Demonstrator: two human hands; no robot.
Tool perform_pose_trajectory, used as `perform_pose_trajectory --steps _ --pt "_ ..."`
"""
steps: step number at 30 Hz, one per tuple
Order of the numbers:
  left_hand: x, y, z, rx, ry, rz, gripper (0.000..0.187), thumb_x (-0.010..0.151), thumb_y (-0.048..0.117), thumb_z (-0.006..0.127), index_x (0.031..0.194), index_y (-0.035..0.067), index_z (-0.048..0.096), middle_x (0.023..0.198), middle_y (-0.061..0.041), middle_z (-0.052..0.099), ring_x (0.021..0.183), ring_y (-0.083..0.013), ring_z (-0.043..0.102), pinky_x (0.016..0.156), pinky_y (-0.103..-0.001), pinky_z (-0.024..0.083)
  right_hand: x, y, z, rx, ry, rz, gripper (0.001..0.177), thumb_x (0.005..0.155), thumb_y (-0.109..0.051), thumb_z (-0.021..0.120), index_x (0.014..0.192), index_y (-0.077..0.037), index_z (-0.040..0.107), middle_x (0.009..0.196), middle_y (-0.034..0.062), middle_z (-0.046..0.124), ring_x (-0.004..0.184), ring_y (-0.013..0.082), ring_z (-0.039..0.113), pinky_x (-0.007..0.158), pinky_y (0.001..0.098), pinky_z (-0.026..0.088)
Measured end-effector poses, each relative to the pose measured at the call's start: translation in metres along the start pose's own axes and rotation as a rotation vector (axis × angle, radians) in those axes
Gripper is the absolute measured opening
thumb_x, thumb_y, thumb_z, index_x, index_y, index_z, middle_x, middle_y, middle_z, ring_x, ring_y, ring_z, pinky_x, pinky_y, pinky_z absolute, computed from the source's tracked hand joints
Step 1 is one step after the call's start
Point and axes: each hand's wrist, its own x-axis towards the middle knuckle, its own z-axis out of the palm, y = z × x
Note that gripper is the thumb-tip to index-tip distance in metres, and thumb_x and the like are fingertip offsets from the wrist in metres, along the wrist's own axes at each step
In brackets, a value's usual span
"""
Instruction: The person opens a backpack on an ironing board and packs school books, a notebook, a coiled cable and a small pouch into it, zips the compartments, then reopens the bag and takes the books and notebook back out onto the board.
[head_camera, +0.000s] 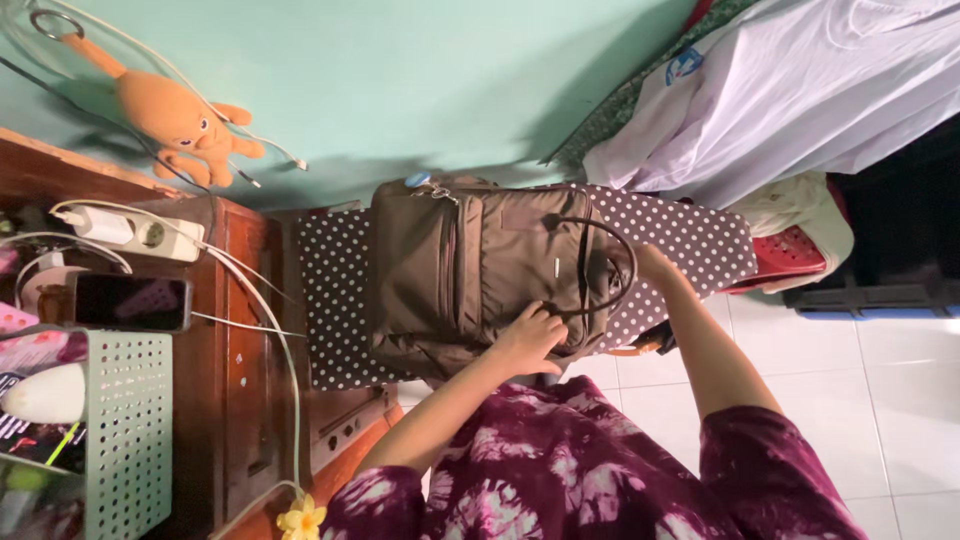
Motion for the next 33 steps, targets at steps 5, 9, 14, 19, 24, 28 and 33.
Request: perform_pose_trajectory --steps 5,9,14,19,24,28,33 --pt "0.003 -0.014 -0.060 -0.370 0.329 -0.226 0.034 0.077 0.033 0.082 0.098 0.011 0.067 0.100 -0.008 0.066 0.098 -0.0294 0.065 0.088 -0.042 0.052 0.065 -0.060 -0.024 -0.147 0.264 -0.082 0.031 0.096 -0.024 0.071 0.114 0.001 0.076 0.101 0.0138 0.077 0.090 0.0163 0.070 0.081 0.0336 0.055" --pt "-0.025 -0.056 -0.118 -0.111 0.837 -0.474 0.010 0.094 0.014 0.072 0.101 0.010 0.066 0.107 -0.008 0.066 0.106 -0.0308 0.064 0.094 -0.044 0.050 0.094 -0.154 0.006 -0.173 0.222 -0.381 0.030 0.098 -0.029 0.067 0.117 -0.008 0.077 0.099 0.0109 0.078 0.088 0.0150 0.071 0.079 0.0333 0.055" --pt "-0.055 -0.093 -0.122 0.184 0.803 -0.679 0.035 0.091 0.019 0.071 0.124 0.010 0.063 0.133 -0.014 0.058 0.130 -0.0382 0.050 0.107 -0.052 0.040 0.105 -0.249 0.117 -0.417 -0.062 -0.390 0.033 0.096 -0.036 0.072 0.109 -0.007 0.078 0.098 0.0164 0.076 0.084 0.0274 0.074 0.080 0.0393 0.057" --pt "-0.061 -0.114 -0.094 0.303 0.656 -0.703 0.045 0.099 0.019 0.062 0.143 0.024 0.059 0.146 -0.010 0.055 0.140 -0.0366 0.046 0.114 -0.054 0.036 0.101 -0.269 0.181 -0.721 0.036 -0.528 0.031 0.084 -0.038 0.079 0.095 -0.009 0.079 0.097 0.0177 0.073 0.091 0.0361 0.069 0.079 0.0473 0.055" --pt "-0.056 -0.150 -0.086 0.261 0.550 -0.661 0.048 0.101 0.021 0.059 0.148 0.027 0.055 0.153 -0.005 0.050 0.144 -0.0361 0.041 0.114 -0.063 0.033 0.097 -0.272 0.188 -0.585 0.117 -0.553 0.020 0.086 -0.027 0.077 0.095 -0.009 0.076 0.091 0.0130 0.074 0.087 0.0336 0.072 0.081 0.0463 0.056" --pt "-0.048 -0.178 -0.091 0.232 0.358 -0.661 0.042 0.103 0.021 0.056 0.144 0.025 0.053 0.164 -0.004 0.040 0.150 -0.0381 0.034 0.110 -0.072 0.029 0.050 -0.268 0.184 -0.372 0.192 -0.658 0.016 0.091 -0.019 0.076 0.097 -0.006 0.070 0.088 0.0123 0.071 0.083 0.0340 0.069 0.077 0.0463 0.053" --pt "-0.049 -0.190 -0.092 0.125 0.235 -0.673 0.062 0.097 0.023 0.060 0.154 0.041 0.042 0.164 -0.001 0.033 0.151 -0.0362 0.032 0.111 -0.076 0.024 -0.024 -0.253 0.194 -0.459 0.264 -0.832 0.009 0.089 -0.013 0.076 0.097 -0.010 0.072 0.087 0.0077 0.070 0.081 0.0284 0.065 0.081 0.0435 0.047"
